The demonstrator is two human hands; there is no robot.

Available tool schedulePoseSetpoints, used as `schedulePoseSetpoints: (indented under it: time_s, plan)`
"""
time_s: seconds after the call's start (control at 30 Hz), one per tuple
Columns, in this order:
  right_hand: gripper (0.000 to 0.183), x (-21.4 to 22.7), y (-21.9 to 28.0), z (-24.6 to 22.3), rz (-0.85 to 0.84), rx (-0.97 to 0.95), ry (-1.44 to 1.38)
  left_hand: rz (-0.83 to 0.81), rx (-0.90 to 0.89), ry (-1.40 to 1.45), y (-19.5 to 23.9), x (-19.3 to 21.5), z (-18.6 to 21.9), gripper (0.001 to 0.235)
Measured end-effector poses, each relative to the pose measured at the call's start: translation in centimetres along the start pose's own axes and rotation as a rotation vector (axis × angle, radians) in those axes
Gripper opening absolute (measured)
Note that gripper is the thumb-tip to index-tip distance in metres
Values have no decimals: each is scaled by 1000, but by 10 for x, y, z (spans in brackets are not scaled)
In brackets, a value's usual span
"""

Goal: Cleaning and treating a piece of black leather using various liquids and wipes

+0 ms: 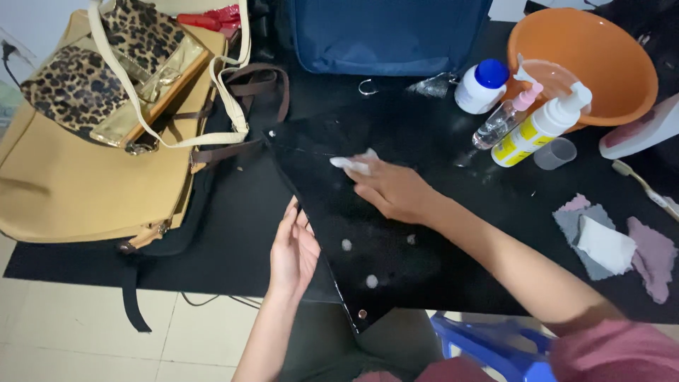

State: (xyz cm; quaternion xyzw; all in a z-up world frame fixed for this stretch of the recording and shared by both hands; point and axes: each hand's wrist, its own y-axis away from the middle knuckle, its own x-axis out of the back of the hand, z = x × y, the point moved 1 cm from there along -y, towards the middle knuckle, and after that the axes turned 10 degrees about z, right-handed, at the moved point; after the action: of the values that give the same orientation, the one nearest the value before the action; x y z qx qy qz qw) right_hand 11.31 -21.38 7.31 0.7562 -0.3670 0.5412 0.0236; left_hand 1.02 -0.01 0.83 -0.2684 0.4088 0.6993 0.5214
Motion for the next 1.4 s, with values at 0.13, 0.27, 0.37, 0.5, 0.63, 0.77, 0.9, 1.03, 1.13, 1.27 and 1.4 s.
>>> schedulePoseSetpoints:
  time_s: [0.13, 0.27, 0.37, 0.5, 0.63, 0.77, 0.9, 1.03, 1.13, 1.27, 1.4]
  plan:
    - [52, -19, -22, -35, -22, -25, -265, -30, -7, 23, -3, 9, -4, 39]
    - [52, -21, 28, -61, -97, -119, -468, -50, -30, 59, -12, 29, -14, 35]
    - [53, -25, 74, -59, -177, 84, -312, -73, 5, 45, -9, 19, -7, 37]
    - [62, -4, 58, -61, -2, 245, -68, -74, 0, 82, -2, 8, -4, 35]
    - [62, -40, 23, -19, 164, 165, 143, -91, -3, 74, 3, 1, -1, 35]
    - [68, -43, 11, -87, 94, 188, 13, -73, -1, 42, -7, 18, -8, 31]
    - [67, -26, 58, -103, -20, 195, -97, -59, 16, 65, -6, 17, -7, 31]
    - [62, 7, 56, -55, 70, 49, 186, -60, 25, 58, 4, 1, 1, 32]
    - [58, -9, 36, 9, 112, 20, 251, -66, 11, 25, -1, 9, -4, 34]
    - [52, -40, 6, -43, 226, 100, 80, -71, 20, 44, -4, 16, -8, 30]
    - [65, -29, 31, -89, 60, 122, 8, -61, 28, 43, -7, 20, -7, 28]
